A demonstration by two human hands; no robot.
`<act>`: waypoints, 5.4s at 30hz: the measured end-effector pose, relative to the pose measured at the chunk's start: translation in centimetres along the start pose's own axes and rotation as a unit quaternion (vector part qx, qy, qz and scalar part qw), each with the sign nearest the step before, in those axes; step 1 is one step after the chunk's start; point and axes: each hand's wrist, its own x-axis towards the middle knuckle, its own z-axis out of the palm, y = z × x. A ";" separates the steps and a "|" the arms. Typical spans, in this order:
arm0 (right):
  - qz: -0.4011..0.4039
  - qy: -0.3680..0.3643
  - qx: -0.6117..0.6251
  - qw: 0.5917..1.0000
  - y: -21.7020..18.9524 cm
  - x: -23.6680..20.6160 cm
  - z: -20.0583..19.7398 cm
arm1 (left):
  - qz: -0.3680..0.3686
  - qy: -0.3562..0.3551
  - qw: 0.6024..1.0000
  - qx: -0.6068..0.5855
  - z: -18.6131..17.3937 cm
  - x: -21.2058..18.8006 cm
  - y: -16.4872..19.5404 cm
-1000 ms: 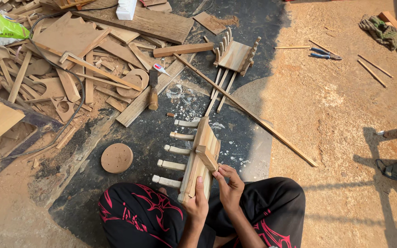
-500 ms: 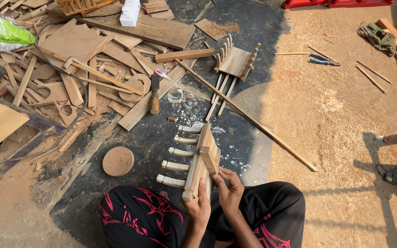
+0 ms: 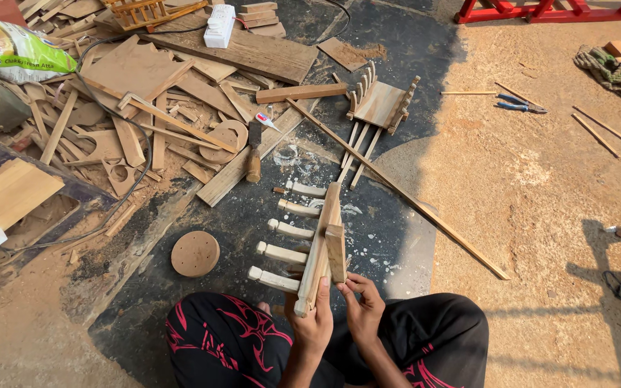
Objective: The person sits on the floor and assembles a small wooden rack by inserting dowels into pre-drilled holes. They hold the rack with one hand and use the other to push and align the dowels into place.
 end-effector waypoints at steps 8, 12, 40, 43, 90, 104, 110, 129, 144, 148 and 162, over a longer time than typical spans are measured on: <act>-0.080 0.020 0.043 0.996 -0.7 3.6 0.6 | -0.038 -0.062 0.996 -0.044 0.1 -0.7 0.4; -0.038 0.007 0.076 0.996 -1.3 1.1 0.2 | -0.104 0.000 0.990 -0.093 -0.2 -1.0 0.7; 0.041 0.023 0.128 0.991 1.8 0.6 -1.2 | -0.141 -0.046 0.988 -0.053 0.9 -4.5 -1.0; 0.058 -0.037 0.110 0.992 2.1 -1.0 -0.7 | -0.109 -0.022 0.994 0.003 0.3 -3.4 -1.8; -0.059 -0.065 -0.076 0.993 -3.0 0.6 -0.5 | -0.193 0.099 0.973 -0.081 -1.6 -0.7 0.5; -0.161 -0.105 -0.092 0.977 -7.7 3.0 1.1 | -0.265 0.151 0.923 -0.234 -3.5 -0.2 0.7; -0.190 -0.109 -0.104 0.970 -9.1 3.7 1.8 | -0.260 0.131 0.934 -0.208 -4.0 -1.0 1.1; -0.104 -0.152 -0.062 0.981 -6.1 3.5 -0.8 | -0.280 0.097 0.943 -0.153 -3.1 -1.1 1.9; -0.060 -0.176 -0.044 0.981 -3.7 3.4 -2.0 | -0.316 0.180 0.908 -0.207 -2.6 -0.4 2.0; -0.087 -0.161 -0.069 0.981 -3.1 3.1 -1.9 | -0.298 0.166 0.913 -0.223 -2.7 -0.1 1.4; 0.016 -0.176 0.045 0.983 -1.6 3.9 -3.5 | -0.311 0.146 0.895 -0.285 -1.0 -1.4 0.4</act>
